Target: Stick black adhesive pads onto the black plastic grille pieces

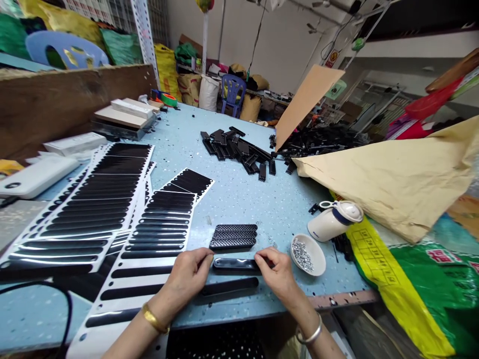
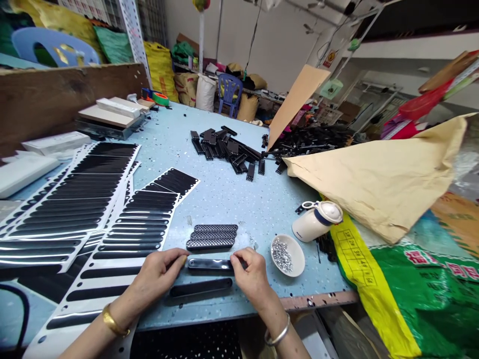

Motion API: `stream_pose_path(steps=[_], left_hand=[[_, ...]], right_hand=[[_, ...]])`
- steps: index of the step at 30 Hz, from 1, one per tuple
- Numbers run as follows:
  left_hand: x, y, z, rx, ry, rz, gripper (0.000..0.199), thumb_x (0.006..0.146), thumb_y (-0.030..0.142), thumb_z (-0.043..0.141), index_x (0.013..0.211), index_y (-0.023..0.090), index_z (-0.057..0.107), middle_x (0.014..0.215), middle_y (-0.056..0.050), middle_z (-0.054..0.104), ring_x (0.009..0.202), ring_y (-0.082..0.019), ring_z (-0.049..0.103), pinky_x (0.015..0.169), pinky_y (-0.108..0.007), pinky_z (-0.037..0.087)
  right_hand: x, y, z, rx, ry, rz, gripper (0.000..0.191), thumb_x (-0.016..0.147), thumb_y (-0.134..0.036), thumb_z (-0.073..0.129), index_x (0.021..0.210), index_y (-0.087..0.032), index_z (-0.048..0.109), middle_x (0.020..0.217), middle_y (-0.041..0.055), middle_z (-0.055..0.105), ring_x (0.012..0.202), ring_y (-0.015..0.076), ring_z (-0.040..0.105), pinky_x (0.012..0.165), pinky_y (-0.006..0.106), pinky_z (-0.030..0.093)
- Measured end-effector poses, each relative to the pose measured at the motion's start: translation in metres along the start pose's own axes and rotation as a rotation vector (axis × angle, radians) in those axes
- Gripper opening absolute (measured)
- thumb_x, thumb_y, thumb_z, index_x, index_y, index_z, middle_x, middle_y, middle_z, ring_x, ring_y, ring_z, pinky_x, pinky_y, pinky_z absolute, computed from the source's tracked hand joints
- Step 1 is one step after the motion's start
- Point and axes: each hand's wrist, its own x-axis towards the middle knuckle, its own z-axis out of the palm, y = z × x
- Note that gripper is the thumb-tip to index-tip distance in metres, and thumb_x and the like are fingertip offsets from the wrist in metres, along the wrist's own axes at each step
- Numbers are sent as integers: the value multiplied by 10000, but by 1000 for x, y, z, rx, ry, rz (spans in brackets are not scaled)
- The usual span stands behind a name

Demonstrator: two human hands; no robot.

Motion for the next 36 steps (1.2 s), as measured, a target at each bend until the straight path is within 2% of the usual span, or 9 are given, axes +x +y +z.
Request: stream_pose_path(steps=[3,6,11,19,22,25,29,32,36], left_hand=[[1,4,9,122,36,-25,398,916,453,445,783,178,700,530,-7,615,520,-172,578,545,-266,373],[3,6,17,235,25,-40,407,877,525,520,739,192,709,557,-29,651,543,-195,602,542,-268,344],[3,4,19,212,4,-23,342,923,406,476,785,250,748,722,-22,746,679,-191,675,614,-247,403],[3,2,17,184,18,-2,332,909,358,467,745,255,737,682,-10,739,655,-187,678,620,-238,427],[4,1,16,204,-13,-2,342,916,366,453,778,249,743,731,-22,756,696,-201,695,632,-246,431],[5,0,16,233,-46,9,378,937,368,412,814,236,744,778,-36,766,726,-210,705,646,-256,437],[6,-1,16,263,-43,23,385,945,371,404,802,241,737,752,-30,764,710,-203,710,638,-251,446],[5,-1,17,270,-23,35,387,943,356,392,819,233,738,778,-49,777,733,-222,726,655,-271,480],[-3,3,6,151,137,78,383,923,397,418,1054,191,713,934,-83,790,777,-236,745,692,-294,534]], right_hand=[[-5,0,8,40,19,2,183,839,-233,590,711,-179,709,669,53,681,640,186,631,590,281,474],[-9,-1,12,69,28,-17,166,843,-220,606,731,-177,720,690,59,692,680,197,636,653,308,490],[-11,-1,14,113,27,-36,157,851,-211,617,738,-184,723,692,48,703,678,192,627,671,314,481],[-8,2,6,191,-20,109,305,907,-270,504,720,-167,723,691,45,701,673,176,638,620,265,473],[-4,3,8,183,-4,154,265,877,-313,564,730,-169,731,660,35,702,617,170,630,565,252,455],[-1,2,17,123,30,138,243,795,-335,680,607,-181,693,587,21,650,578,162,582,570,261,427],[-2,3,24,92,72,113,444,866,-393,596,474,-186,584,502,8,558,543,141,521,582,262,406],[-4,8,19,123,87,134,483,938,-438,493,557,-174,627,538,24,608,544,144,565,562,252,429],[-4,7,-5,177,156,182,480,994,-437,384,761,-144,685,670,76,703,642,193,668,573,270,494]])
